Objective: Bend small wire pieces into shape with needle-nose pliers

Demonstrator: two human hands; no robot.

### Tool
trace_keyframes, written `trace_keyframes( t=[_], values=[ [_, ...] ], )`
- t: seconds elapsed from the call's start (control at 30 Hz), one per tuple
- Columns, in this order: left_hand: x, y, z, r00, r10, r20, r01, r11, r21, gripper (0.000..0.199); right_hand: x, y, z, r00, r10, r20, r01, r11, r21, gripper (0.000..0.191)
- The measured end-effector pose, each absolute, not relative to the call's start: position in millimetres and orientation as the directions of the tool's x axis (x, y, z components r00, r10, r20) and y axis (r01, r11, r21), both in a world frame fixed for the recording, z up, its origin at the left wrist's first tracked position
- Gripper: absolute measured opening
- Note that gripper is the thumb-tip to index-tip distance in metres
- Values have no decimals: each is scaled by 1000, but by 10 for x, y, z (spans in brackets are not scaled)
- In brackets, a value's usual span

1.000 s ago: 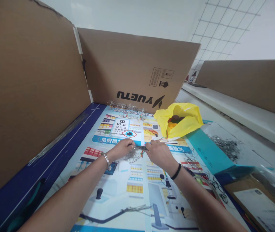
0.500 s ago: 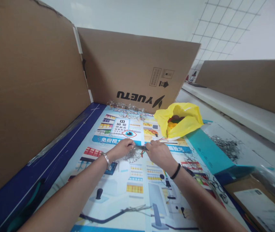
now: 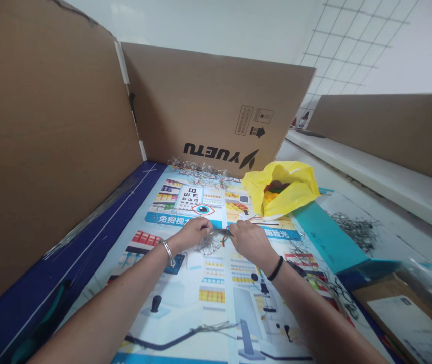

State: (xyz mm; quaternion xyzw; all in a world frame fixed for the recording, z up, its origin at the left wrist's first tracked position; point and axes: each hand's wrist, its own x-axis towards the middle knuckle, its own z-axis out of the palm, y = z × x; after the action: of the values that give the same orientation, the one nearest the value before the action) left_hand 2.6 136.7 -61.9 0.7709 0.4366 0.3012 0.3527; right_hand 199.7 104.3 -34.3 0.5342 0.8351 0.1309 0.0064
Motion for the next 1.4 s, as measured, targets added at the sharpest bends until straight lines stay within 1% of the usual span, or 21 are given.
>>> trace_keyframes(
  t=[0.13, 0.33, 0.53, 0.83, 1.4],
  values=[
    [22, 1363, -617, 428, 890, 157, 441, -357, 823, 12, 1996, 1048, -353, -429, 887, 168, 892, 387, 235, 20],
    [33, 1341, -592, 422, 896, 137, 426, -329, 843, 14, 2037, 1077, -394, -405, 882, 241, 908, 357, 219, 22],
    [34, 1352, -609, 420, 899, 126, 441, -323, 838, 12, 2051, 1076, -375, -471, 852, 229, 875, 418, 244, 19],
    [39, 1343, -611, 418, 898, 141, 464, -344, 816, 12, 2035, 1032, -302, -526, 814, 244, 839, 450, 308, 18],
    [52, 1335, -607, 410, 894, 180, 558, -402, 726, 13, 1978, 1021, -307, -461, 873, 163, 871, 409, 273, 17]
  ],
)
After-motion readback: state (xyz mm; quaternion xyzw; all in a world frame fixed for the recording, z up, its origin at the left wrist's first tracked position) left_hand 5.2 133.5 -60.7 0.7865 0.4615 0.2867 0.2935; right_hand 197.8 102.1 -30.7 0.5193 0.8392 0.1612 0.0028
